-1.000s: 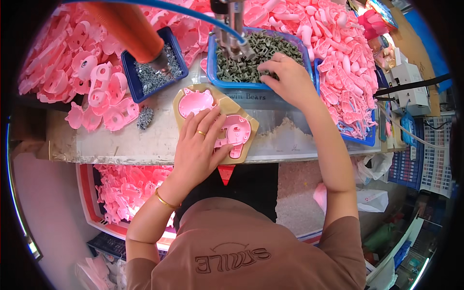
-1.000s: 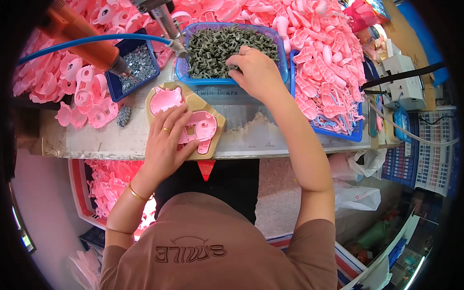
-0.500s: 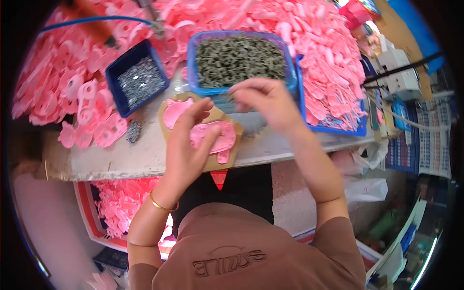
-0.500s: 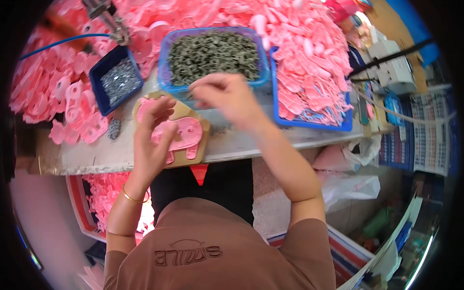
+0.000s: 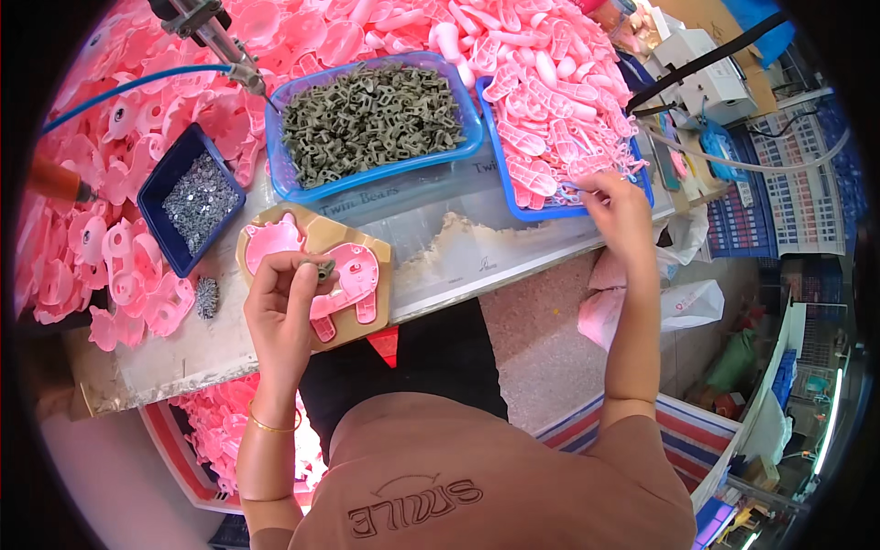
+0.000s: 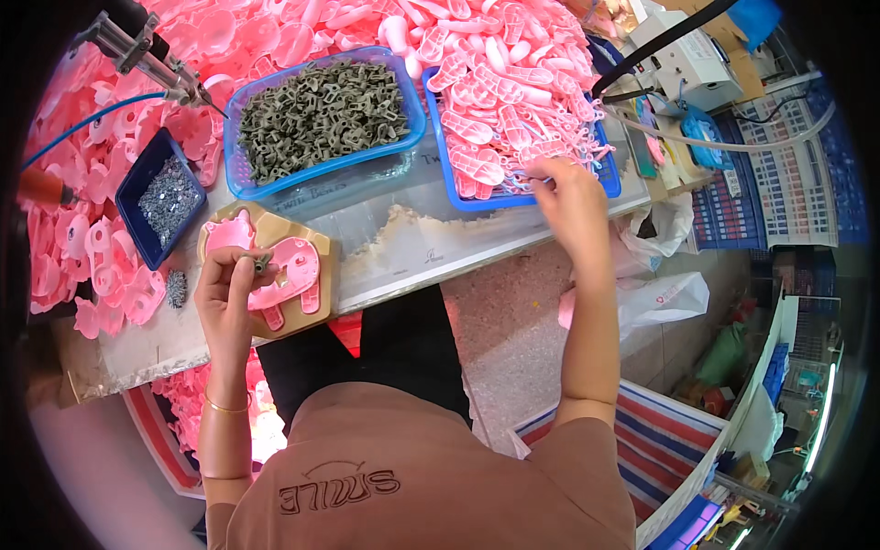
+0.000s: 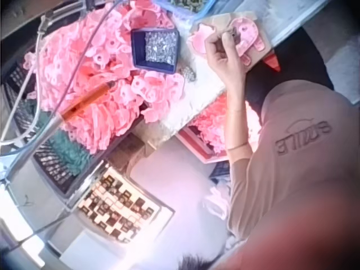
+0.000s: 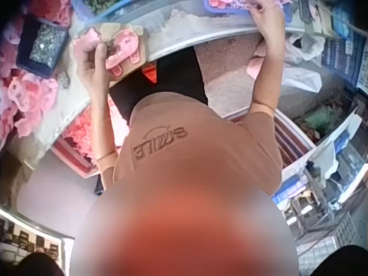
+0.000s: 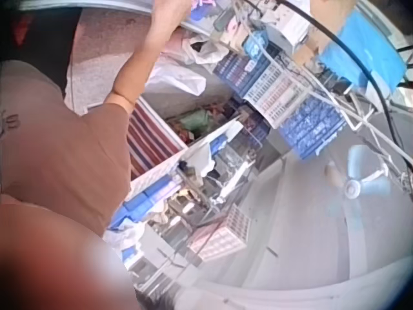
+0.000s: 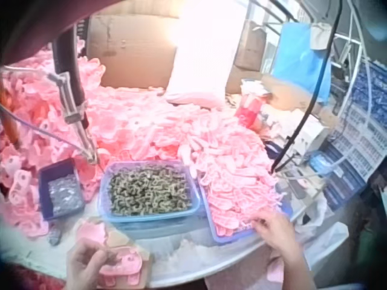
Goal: Assemble pink plastic toy pony halves by placing them in a mold and using a pneumatic tool to secure components.
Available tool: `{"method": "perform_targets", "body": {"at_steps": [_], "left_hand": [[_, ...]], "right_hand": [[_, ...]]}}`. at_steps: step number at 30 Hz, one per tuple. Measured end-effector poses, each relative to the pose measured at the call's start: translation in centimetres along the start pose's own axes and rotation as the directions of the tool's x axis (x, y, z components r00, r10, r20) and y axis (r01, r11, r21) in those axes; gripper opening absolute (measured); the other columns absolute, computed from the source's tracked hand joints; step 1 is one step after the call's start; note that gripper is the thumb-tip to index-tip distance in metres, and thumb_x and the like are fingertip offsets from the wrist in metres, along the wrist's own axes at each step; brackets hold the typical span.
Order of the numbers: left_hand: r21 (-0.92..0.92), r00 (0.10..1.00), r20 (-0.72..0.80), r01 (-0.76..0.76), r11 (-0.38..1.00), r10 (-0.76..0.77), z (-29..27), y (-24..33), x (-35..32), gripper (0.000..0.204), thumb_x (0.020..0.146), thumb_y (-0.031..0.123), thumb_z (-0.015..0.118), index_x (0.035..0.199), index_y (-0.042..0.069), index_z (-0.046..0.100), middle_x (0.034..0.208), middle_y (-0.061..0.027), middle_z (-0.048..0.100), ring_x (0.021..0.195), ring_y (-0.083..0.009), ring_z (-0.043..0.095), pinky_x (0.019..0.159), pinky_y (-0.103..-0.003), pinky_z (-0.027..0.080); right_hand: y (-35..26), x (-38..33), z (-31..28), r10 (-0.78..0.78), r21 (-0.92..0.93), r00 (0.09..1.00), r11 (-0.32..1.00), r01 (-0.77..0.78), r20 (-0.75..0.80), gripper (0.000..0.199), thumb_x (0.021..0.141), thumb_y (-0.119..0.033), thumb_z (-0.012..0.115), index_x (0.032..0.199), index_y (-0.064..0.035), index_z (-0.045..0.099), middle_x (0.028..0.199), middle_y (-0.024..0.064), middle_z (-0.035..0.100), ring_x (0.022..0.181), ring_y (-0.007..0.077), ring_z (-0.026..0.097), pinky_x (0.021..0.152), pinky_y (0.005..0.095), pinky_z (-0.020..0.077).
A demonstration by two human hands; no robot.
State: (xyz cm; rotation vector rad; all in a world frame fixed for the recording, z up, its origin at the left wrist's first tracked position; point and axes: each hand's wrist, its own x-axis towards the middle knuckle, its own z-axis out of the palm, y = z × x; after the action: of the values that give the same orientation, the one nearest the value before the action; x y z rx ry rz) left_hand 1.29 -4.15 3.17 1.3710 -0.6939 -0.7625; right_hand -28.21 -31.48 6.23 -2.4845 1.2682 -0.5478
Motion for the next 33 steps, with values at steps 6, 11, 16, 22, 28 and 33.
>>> {"method": "perform_targets", "body": {"at_steps": [6,11,16,22,28,33], "left_hand": [[0.005,0.999,0.043,0.014,1.000,-0.015,0.6,-0.4,-0.2,0.015,0.101,0.011,0.057,0.108,-0.002,0.059,0.102,-0.0076,0.067,0.091,-0.0127,0.066,0.085,-0.028,0.056],[0.011,0.998,0.055,0.026,1.000,-0.027,0.9,-0.3,-0.3,0.013,0.101,0.010,0.057,0.107,-0.001,0.059,0.099,-0.0056,0.067,0.091,-0.0103,0.065,0.085,-0.027,0.054],[0.004,0.998,0.051,0.028,1.000,-0.028,0.9,-0.7,-0.6,0.013,0.101,0.010,0.057,0.107,-0.001,0.059,0.099,-0.0057,0.067,0.091,-0.0098,0.064,0.084,-0.026,0.053],[0.012,0.999,0.044,0.004,1.000,-0.004,1.0,-0.1,-0.6,0.013,0.101,0.009,0.057,0.107,-0.002,0.059,0.100,-0.0064,0.067,0.092,-0.0102,0.064,0.085,-0.027,0.054],[0.005,1.000,0.011,-0.003,1.000,0.003,0.6,0.3,-0.4,0.014,0.101,0.010,0.058,0.109,-0.002,0.059,0.099,-0.0056,0.067,0.092,-0.0101,0.065,0.085,-0.026,0.054],[-0.001,0.999,0.036,0.001,1.000,-0.001,0.4,-0.1,-0.2,0.015,0.101,0.012,0.056,0.109,-0.001,0.059,0.101,-0.0080,0.067,0.091,-0.0152,0.068,0.083,-0.029,0.057]], "right_hand": [[1.0,1.6,-0.2,-0.151,-0.013,0.974,0.988,0.155,0.167,0.017,0.083,-0.013,0.072,0.096,-0.0030,0.074,0.079,0.0141,0.068,0.081,0.0281,0.066,0.072,0.0370,0.0494],[0.3,2.8,0.5,0.079,-0.259,0.939,0.966,0.012,0.336,0.021,0.079,-0.027,0.073,0.081,-0.0059,0.073,0.078,0.0155,0.068,0.078,0.0329,0.067,0.069,0.0431,0.0518],[0.1,3.6,0.0,-0.025,-0.376,0.943,0.913,0.157,0.332,0.018,0.080,-0.022,0.068,0.083,-0.0040,0.070,0.079,0.0157,0.068,0.075,0.0345,0.066,0.067,0.0438,0.0511],[-0.2,4.9,-3.4,-0.049,-0.264,0.990,0.961,0.083,0.133,0.015,0.087,-0.016,0.064,0.091,-0.0020,0.066,0.073,0.0134,0.066,0.067,0.0242,0.064,0.063,0.0357,0.0490],[-2.3,5.5,-5.1,0.008,0.453,0.990,0.889,-0.071,0.139,0.005,0.092,-0.007,0.066,0.094,-0.0030,0.068,0.084,-0.0064,0.065,0.077,0.0054,0.057,0.069,0.0215,0.0442],[-8.2,4.4,1.3,-0.407,0.649,0.894,0.734,0.198,0.188,0.015,0.097,-0.007,0.059,0.108,-0.0009,0.068,0.096,0.0007,0.065,0.090,0.0072,0.058,0.081,0.0226,0.0450]]}}
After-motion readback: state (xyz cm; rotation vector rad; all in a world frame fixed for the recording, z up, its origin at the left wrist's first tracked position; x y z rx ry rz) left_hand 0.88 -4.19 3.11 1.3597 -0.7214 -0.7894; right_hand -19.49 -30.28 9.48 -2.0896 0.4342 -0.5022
